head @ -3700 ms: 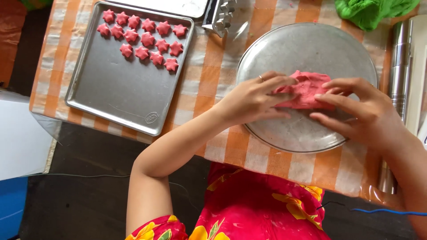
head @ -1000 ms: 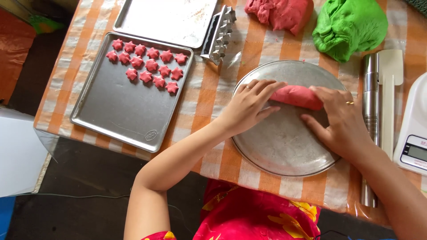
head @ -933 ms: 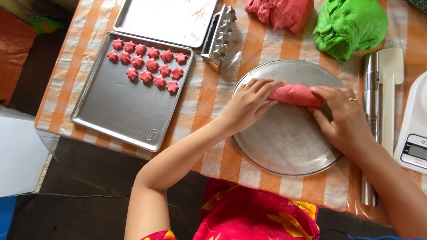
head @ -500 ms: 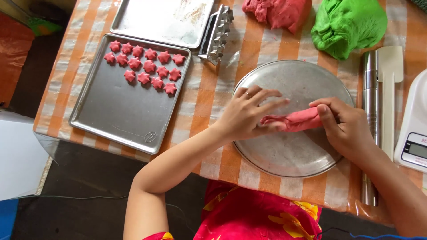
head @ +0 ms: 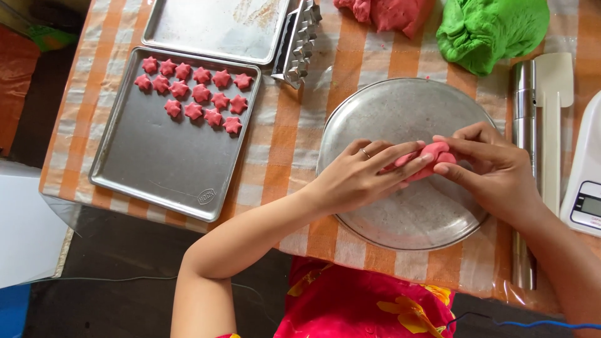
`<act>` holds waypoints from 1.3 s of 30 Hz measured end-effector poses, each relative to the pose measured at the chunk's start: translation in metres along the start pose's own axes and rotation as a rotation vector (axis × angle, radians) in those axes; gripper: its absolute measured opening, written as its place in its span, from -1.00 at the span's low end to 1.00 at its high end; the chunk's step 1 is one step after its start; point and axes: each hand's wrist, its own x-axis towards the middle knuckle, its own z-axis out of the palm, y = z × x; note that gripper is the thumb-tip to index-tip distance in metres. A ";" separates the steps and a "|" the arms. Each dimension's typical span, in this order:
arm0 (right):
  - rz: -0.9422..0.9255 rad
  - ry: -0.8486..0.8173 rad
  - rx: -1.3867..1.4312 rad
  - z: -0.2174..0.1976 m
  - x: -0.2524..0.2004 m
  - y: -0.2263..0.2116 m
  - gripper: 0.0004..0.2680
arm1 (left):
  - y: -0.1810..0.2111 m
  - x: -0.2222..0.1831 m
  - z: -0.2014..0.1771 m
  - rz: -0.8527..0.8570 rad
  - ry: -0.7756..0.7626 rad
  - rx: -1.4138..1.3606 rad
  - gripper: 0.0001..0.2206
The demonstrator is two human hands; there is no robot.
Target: Kneading and shaping a small piece of pink dough into a ball on a metal plate.
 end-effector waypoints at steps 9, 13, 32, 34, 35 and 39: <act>0.277 -0.004 0.137 -0.007 0.004 -0.005 -0.67 | 0.000 -0.002 -0.003 0.070 -0.070 0.024 -0.43; 0.236 0.003 0.270 -0.008 0.004 -0.009 -0.79 | 0.000 0.004 -0.009 0.125 -0.049 0.036 -0.63; -0.497 0.141 -0.392 0.007 -0.009 -0.023 -0.74 | 0.000 0.007 -0.005 0.108 -0.063 0.015 -0.61; -0.499 0.141 -0.457 0.007 -0.012 -0.017 -0.78 | 0.000 0.004 -0.005 0.092 -0.070 -0.057 -0.62; -0.501 0.144 -0.524 0.007 -0.014 -0.014 -0.82 | -0.001 0.003 -0.005 0.080 -0.074 -0.128 -0.64; -0.599 0.085 -0.645 0.007 -0.013 -0.007 -0.85 | 0.000 0.005 -0.003 0.075 0.047 -0.381 -0.81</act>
